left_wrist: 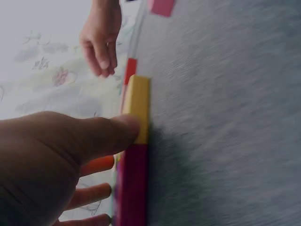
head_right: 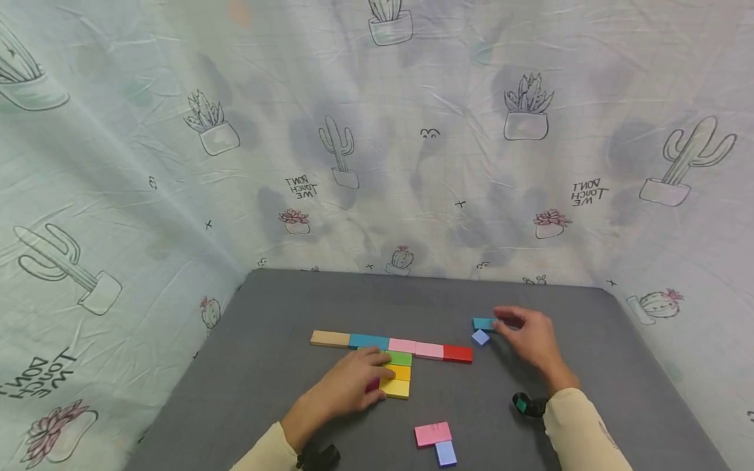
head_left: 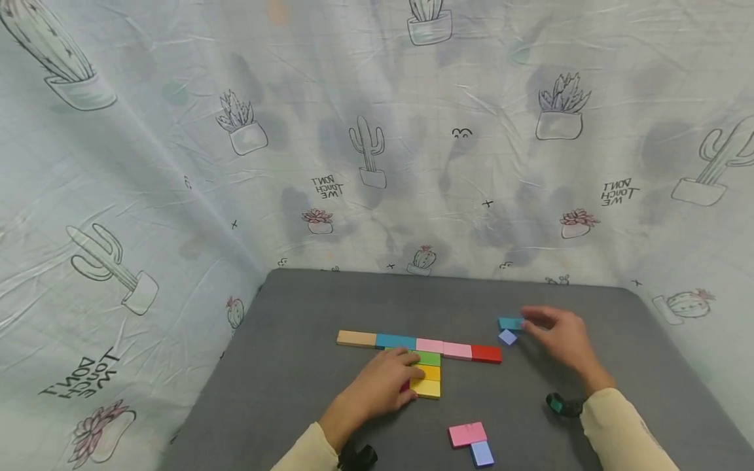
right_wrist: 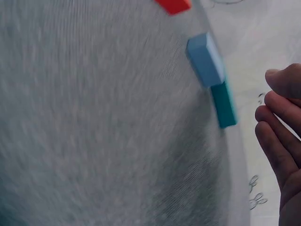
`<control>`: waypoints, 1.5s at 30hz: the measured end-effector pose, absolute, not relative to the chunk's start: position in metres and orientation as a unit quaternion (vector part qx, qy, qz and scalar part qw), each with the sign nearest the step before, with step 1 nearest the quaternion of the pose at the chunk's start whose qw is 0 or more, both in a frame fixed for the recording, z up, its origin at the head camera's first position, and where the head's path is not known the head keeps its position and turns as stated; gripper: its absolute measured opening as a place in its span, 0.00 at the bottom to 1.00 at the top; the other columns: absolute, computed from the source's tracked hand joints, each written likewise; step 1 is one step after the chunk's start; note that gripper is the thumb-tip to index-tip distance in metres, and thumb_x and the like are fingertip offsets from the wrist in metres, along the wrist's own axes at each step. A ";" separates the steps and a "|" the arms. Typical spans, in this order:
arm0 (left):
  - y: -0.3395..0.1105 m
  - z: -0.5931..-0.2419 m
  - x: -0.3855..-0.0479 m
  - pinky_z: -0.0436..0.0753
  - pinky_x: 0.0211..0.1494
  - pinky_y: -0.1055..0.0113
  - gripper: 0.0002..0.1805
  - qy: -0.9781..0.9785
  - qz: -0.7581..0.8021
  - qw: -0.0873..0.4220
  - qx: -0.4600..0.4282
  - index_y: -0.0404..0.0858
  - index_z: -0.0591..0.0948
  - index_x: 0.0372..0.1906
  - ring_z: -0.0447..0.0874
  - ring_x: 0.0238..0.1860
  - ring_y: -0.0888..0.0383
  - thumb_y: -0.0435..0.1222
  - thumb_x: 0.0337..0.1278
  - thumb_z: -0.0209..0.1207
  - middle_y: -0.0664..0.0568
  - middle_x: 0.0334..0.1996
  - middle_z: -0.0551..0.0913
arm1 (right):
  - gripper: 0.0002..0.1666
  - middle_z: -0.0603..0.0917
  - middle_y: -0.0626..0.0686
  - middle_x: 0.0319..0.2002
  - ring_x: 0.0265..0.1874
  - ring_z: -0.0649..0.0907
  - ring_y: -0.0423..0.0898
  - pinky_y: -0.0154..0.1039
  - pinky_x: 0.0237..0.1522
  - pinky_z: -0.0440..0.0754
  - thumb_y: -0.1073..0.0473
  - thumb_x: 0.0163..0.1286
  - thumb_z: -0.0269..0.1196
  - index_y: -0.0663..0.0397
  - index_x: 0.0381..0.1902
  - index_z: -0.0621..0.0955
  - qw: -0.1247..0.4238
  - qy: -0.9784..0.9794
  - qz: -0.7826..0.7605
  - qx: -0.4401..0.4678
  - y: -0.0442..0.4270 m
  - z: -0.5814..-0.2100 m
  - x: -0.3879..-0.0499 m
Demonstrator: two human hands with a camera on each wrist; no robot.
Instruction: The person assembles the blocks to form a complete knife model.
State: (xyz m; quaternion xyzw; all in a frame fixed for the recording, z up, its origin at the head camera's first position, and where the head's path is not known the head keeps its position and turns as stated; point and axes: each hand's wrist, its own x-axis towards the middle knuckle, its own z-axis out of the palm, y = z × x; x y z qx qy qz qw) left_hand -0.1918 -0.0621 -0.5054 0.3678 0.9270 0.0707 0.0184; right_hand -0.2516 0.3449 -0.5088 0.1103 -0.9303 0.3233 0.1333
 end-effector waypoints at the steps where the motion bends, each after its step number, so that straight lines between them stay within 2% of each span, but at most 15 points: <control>1: -0.062 -0.506 -0.191 0.81 0.77 0.51 0.18 0.925 0.065 0.007 0.375 0.55 0.91 0.61 0.81 0.72 0.52 0.48 0.69 0.74 0.57 0.69 0.86 | 0.18 0.93 0.61 0.53 0.51 0.93 0.63 0.30 0.45 0.87 0.59 0.73 0.75 0.58 0.59 0.90 0.129 -0.930 0.324 0.114 0.346 -0.510 -0.253; 6: -0.062 -0.508 -0.187 0.83 0.74 0.54 0.15 0.918 0.053 -0.029 0.392 0.54 0.91 0.58 0.84 0.67 0.54 0.44 0.70 0.74 0.58 0.63 0.88 | 0.23 0.92 0.63 0.56 0.53 0.92 0.63 0.26 0.46 0.85 0.62 0.71 0.76 0.60 0.62 0.88 0.100 -0.928 0.339 0.116 0.353 -0.517 -0.260; 11: -0.062 -0.509 -0.184 0.83 0.75 0.52 0.15 0.924 0.061 -0.021 0.377 0.54 0.92 0.58 0.83 0.68 0.53 0.44 0.70 0.74 0.58 0.64 0.88 | 0.24 0.91 0.64 0.59 0.55 0.91 0.64 0.24 0.48 0.83 0.63 0.71 0.75 0.59 0.64 0.87 0.073 -0.926 0.354 0.113 0.355 -0.524 -0.266; 16: -0.061 -0.509 -0.184 0.83 0.75 0.51 0.15 0.926 0.065 -0.014 0.370 0.54 0.92 0.58 0.83 0.69 0.53 0.43 0.70 0.74 0.58 0.65 0.88 | 0.23 0.91 0.63 0.59 0.56 0.91 0.62 0.20 0.50 0.81 0.66 0.72 0.74 0.60 0.64 0.87 0.079 -0.923 0.358 0.112 0.356 -0.532 -0.267; 18: -0.059 -0.509 -0.184 0.83 0.74 0.51 0.15 0.927 0.064 -0.014 0.370 0.54 0.92 0.58 0.83 0.69 0.53 0.43 0.70 0.74 0.58 0.65 0.88 | 0.22 0.91 0.63 0.58 0.54 0.92 0.54 0.18 0.49 0.79 0.67 0.72 0.74 0.60 0.63 0.88 0.090 -0.922 0.360 0.109 0.357 -0.534 -0.264; 20: -0.058 -0.508 -0.183 0.83 0.75 0.51 0.15 0.928 0.063 -0.010 0.367 0.55 0.92 0.59 0.83 0.69 0.53 0.44 0.70 0.73 0.59 0.66 0.87 | 0.21 0.92 0.63 0.57 0.51 0.91 0.39 0.16 0.48 0.77 0.66 0.73 0.74 0.60 0.62 0.88 0.104 -0.920 0.366 0.099 0.359 -0.535 -0.261; 23: -0.057 -0.507 -0.183 0.82 0.75 0.52 0.15 0.930 0.063 -0.008 0.363 0.56 0.92 0.59 0.83 0.70 0.54 0.44 0.70 0.74 0.60 0.66 0.87 | 0.20 0.92 0.63 0.55 0.46 0.82 0.19 0.16 0.45 0.78 0.64 0.74 0.74 0.60 0.61 0.89 0.120 -0.915 0.377 0.075 0.359 -0.534 -0.253; 25: -0.058 -0.506 -0.182 0.82 0.76 0.52 0.16 0.932 0.063 -0.004 0.357 0.56 0.92 0.59 0.82 0.70 0.54 0.44 0.70 0.74 0.60 0.66 0.87 | 0.19 0.93 0.63 0.55 0.44 0.78 0.13 0.16 0.43 0.78 0.63 0.74 0.74 0.60 0.60 0.89 0.130 -0.913 0.383 0.062 0.357 -0.531 -0.246; 30: -0.058 -0.507 -0.181 0.82 0.76 0.52 0.14 0.933 0.066 -0.005 0.355 0.56 0.92 0.58 0.82 0.71 0.53 0.43 0.70 0.73 0.59 0.66 0.87 | 0.18 0.93 0.63 0.53 0.43 0.80 0.14 0.15 0.42 0.77 0.62 0.73 0.75 0.60 0.58 0.90 0.144 -0.909 0.387 0.056 0.347 -0.517 -0.224; 35: -0.059 -0.508 -0.182 0.82 0.76 0.52 0.15 0.932 0.071 -0.006 0.356 0.55 0.92 0.59 0.82 0.71 0.53 0.42 0.70 0.73 0.59 0.66 0.88 | 0.19 0.93 0.62 0.54 0.44 0.79 0.14 0.14 0.43 0.78 0.61 0.72 0.77 0.58 0.59 0.90 0.132 -0.909 0.395 0.034 0.327 -0.500 -0.201; 45: -0.061 -0.507 -0.185 0.82 0.76 0.51 0.16 0.932 0.074 -0.004 0.354 0.55 0.92 0.60 0.82 0.72 0.53 0.43 0.70 0.73 0.60 0.66 0.87 | 0.20 0.95 0.53 0.51 0.49 0.87 0.26 0.16 0.48 0.81 0.64 0.67 0.79 0.52 0.57 0.92 0.132 -0.897 0.417 0.064 0.284 -0.499 -0.179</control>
